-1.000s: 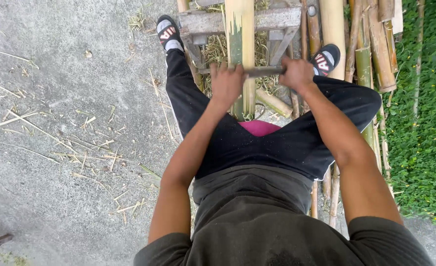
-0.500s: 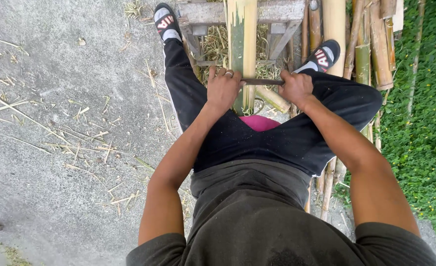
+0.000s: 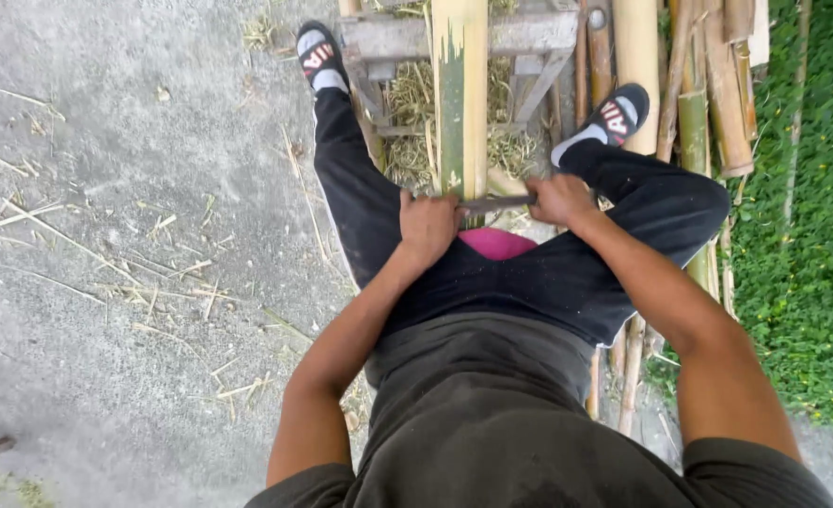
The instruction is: The recorder uses a large knife to scrape the outer layer of a bamboo pole while sitting on a pile of other poles.
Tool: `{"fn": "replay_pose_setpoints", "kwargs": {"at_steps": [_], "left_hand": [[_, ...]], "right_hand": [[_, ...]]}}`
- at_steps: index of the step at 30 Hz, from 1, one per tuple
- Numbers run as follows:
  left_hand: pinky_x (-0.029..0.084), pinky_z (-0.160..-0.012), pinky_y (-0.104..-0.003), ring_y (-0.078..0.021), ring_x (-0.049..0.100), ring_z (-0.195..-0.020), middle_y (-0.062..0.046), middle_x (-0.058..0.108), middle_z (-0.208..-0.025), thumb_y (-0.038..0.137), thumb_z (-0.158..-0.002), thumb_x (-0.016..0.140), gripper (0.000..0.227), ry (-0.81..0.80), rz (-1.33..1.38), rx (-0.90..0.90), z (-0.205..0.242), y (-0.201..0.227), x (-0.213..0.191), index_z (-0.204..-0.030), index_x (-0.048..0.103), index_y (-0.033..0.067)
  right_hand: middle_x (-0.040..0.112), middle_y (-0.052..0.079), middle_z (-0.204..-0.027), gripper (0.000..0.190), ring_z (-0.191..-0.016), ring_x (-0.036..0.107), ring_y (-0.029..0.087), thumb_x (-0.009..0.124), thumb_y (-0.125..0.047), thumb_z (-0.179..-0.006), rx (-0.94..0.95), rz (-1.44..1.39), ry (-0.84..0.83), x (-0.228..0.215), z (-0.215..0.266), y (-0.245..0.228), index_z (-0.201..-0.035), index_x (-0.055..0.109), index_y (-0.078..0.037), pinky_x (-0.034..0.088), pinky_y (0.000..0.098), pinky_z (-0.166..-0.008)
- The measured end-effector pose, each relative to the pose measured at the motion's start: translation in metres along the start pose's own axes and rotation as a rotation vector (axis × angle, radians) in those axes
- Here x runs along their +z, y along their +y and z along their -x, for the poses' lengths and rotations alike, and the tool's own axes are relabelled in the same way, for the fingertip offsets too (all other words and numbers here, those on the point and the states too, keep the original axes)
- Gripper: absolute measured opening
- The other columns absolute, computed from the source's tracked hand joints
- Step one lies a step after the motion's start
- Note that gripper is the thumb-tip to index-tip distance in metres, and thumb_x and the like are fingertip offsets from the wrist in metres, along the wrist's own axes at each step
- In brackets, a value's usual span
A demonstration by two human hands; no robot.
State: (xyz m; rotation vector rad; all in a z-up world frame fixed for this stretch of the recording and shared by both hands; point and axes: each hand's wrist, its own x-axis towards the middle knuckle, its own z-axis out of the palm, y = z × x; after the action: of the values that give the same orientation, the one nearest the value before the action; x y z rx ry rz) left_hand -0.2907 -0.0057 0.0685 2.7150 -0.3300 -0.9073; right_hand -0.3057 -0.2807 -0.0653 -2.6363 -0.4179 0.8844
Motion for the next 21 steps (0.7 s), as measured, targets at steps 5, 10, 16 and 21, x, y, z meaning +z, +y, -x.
{"fn": "replay_pose_setpoints", "kwargs": {"at_steps": [5, 10, 16, 21], "left_hand": [[0.038, -0.1, -0.053, -0.0302, 0.069, -0.09, -0.012, 0.075, -0.085, 0.04, -0.087, 0.072, 0.029, 0.399, -0.134, 0.211, -0.086, -0.02, -0.036, -0.092, 0.075, 0.0116], [0.038, -0.098, -0.05, -0.0292, 0.068, -0.094, -0.013, 0.075, -0.086, 0.04, -0.091, 0.07, 0.031, 0.399, -0.205, 0.344, -0.096, -0.026, -0.044, -0.094, 0.074, 0.0094], [0.034, -0.105, -0.053, -0.0294, 0.068, -0.1, -0.012, 0.076, -0.089, 0.037, -0.095, 0.065, 0.031, 0.305, -0.174, 0.242, -0.031, -0.008, 0.004, -0.101, 0.074, 0.0081], [0.028, -0.112, -0.06, -0.0327, 0.069, -0.094, -0.015, 0.076, -0.09, 0.038, -0.094, 0.066, 0.034, 0.071, -0.082, 0.01, 0.024, 0.002, 0.035, -0.104, 0.074, 0.0073]], "right_hand": [[0.073, 0.017, -0.08, 0.019, -0.075, 0.071, 0.041, 0.073, -0.022, -0.076, 0.109, -0.079, 0.339, -0.041, -0.055, 0.008, -0.094, 0.071, -0.014, 0.056, 0.0531, -0.068], [0.072, 0.017, -0.078, 0.019, -0.075, 0.071, 0.04, 0.075, -0.021, -0.078, 0.111, -0.061, 0.471, -0.025, -0.062, 0.013, -0.096, 0.072, -0.015, 0.056, 0.0523, -0.069], [0.072, 0.018, -0.078, 0.025, -0.07, 0.07, 0.04, 0.077, -0.024, -0.077, -0.003, -0.027, 0.434, 0.012, -0.011, 0.011, -0.096, 0.07, -0.011, 0.055, 0.0527, -0.067], [0.071, 0.017, -0.074, 0.018, -0.071, 0.071, 0.039, 0.071, -0.022, -0.082, -0.086, -0.034, 0.08, 0.03, 0.012, 0.001, -0.099, 0.071, -0.014, 0.058, 0.0509, -0.075]]}}
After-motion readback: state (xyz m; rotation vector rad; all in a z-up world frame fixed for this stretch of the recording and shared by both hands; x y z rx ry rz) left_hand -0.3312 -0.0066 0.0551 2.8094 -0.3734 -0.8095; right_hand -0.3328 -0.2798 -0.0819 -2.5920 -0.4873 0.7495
